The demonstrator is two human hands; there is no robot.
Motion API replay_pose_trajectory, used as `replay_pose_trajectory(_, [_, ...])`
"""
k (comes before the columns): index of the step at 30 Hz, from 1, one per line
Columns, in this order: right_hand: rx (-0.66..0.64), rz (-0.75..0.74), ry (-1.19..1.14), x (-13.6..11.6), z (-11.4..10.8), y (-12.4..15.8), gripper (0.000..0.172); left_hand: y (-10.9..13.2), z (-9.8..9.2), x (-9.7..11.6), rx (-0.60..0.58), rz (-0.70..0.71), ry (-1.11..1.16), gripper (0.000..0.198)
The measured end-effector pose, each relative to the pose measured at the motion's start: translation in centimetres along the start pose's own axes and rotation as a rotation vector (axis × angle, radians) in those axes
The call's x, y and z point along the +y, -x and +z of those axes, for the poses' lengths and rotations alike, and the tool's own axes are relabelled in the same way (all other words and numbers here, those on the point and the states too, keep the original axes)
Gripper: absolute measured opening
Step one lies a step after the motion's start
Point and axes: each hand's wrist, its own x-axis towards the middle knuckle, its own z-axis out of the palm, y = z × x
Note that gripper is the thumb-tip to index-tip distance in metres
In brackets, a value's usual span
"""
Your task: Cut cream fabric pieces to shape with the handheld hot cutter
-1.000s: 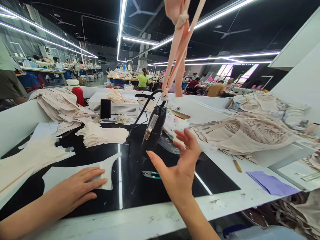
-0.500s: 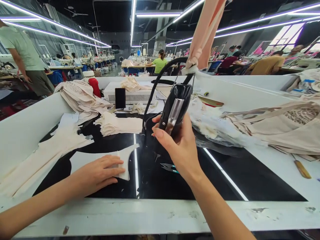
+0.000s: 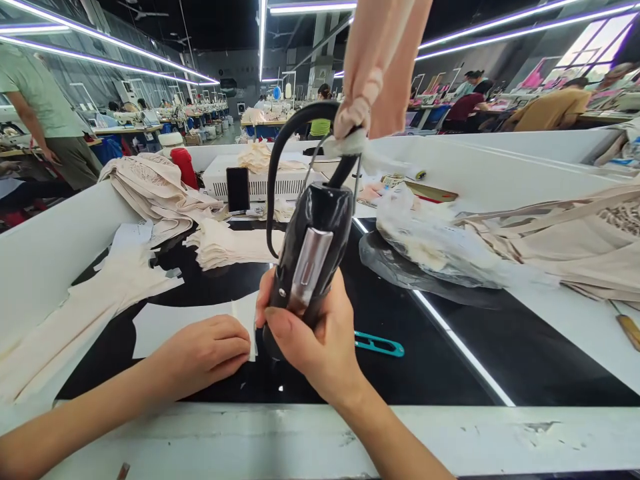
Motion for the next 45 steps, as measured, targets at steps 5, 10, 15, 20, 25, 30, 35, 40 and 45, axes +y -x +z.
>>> replay_pose_trajectory(5, [0.079,-0.062,-0.036,1.0,1.3,0.8,0.049,0.0,-0.2,0.1,0.004,-0.061,0.112,0.024])
replay_pose_trajectory(10, [0.093,-0.088,-0.031,1.4,1.7,0.7,0.043,-0.1,-0.1,0.1,0.000,-0.078,0.133,0.020])
replay_pose_trajectory(15, [0.113,-0.089,0.027,1.6,1.5,0.7,0.043,-0.1,0.1,0.2,-0.007,-0.096,0.144,0.019])
replay_pose_trajectory(20, [0.117,-0.067,0.035,1.4,1.6,0.9,0.047,0.0,0.1,0.2,0.012,-0.084,0.162,0.019])
replay_pose_trajectory(25, [0.104,-0.055,0.046,1.2,1.7,0.9,0.047,-0.1,0.0,0.2,0.000,-0.105,0.172,0.022])
replay_pose_trajectory(30, [0.125,-0.069,0.048,1.3,1.7,0.8,0.046,-0.1,0.0,0.1,0.007,-0.098,0.186,0.022])
replay_pose_trajectory(35, [0.119,-0.071,0.033,1.5,1.6,0.9,0.046,-0.1,0.0,0.1,-0.002,-0.100,0.168,0.022])
replay_pose_trajectory(40, [0.116,-0.078,0.051,1.6,1.6,0.9,0.046,-0.3,-0.2,0.2,-0.019,-0.107,0.175,0.025])
replay_pose_trajectory(45, [0.111,-0.076,0.041,1.6,1.5,0.9,0.046,-0.4,0.2,0.1,0.004,-0.168,0.177,0.014])
